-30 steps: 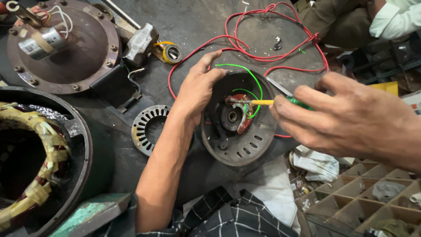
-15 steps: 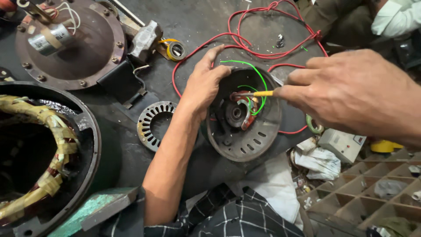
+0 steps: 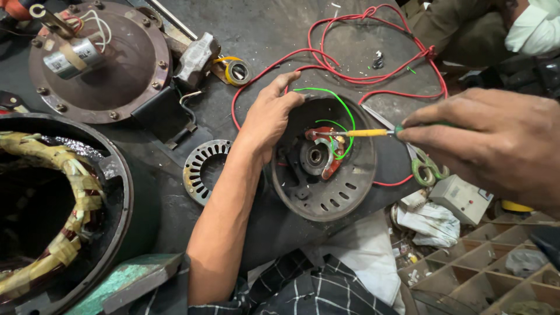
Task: The person uses a screwdriver to tighten screws on a small red component inside a motor housing, then uses scissors to trim a green wire. The person continues to adjust and secure the component with the screwdriver throughout the clip.
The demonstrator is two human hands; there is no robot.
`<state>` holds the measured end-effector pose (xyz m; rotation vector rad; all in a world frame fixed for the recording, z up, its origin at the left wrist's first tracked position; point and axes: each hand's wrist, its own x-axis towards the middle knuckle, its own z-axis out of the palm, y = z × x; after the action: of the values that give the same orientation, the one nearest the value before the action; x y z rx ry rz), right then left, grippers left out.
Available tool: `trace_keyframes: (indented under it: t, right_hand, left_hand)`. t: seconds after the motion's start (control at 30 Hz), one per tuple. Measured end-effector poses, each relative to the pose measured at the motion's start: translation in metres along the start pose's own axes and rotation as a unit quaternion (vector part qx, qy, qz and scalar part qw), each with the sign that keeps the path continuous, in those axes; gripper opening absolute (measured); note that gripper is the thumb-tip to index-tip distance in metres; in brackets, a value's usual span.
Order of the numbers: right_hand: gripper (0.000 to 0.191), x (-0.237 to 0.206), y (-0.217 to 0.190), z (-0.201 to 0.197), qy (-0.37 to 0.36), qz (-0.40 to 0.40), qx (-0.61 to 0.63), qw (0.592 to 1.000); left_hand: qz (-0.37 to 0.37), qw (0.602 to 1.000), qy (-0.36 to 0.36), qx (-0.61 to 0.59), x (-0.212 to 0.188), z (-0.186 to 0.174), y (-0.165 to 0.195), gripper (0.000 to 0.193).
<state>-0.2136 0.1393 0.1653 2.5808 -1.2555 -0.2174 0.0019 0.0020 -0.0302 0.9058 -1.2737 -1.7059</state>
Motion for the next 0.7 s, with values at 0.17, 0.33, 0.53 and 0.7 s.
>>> trace_keyframes:
  t: [0.17, 0.33, 0.53, 0.7]
  right_hand:
    - [0.030, 0.004, 0.000, 0.000, 0.026, -0.027, 0.020, 0.999]
    - [0.029, 0.007, -0.001, 0.001, 0.022, -0.035, 0.002, 0.999]
    - [0.032, 0.008, 0.000, 0.002, 0.022, -0.046, -0.003, 0.999]
    - [0.037, 0.014, -0.001, -0.001, 0.032, -0.114, -0.050, 0.992]
  left_hand:
    - [-0.031, 0.999, -0.006, -0.021, 0.000, 0.000, 0.002, 0.064]
    - [-0.021, 1.000, -0.001, -0.005, -0.001, 0.000, 0.003, 0.064]
    - [-0.024, 0.999, -0.007, -0.021, -0.001, 0.001, 0.003, 0.064]
    - [-0.005, 1.000, -0.001, -0.008, -0.002, 0.001, 0.003, 0.063]
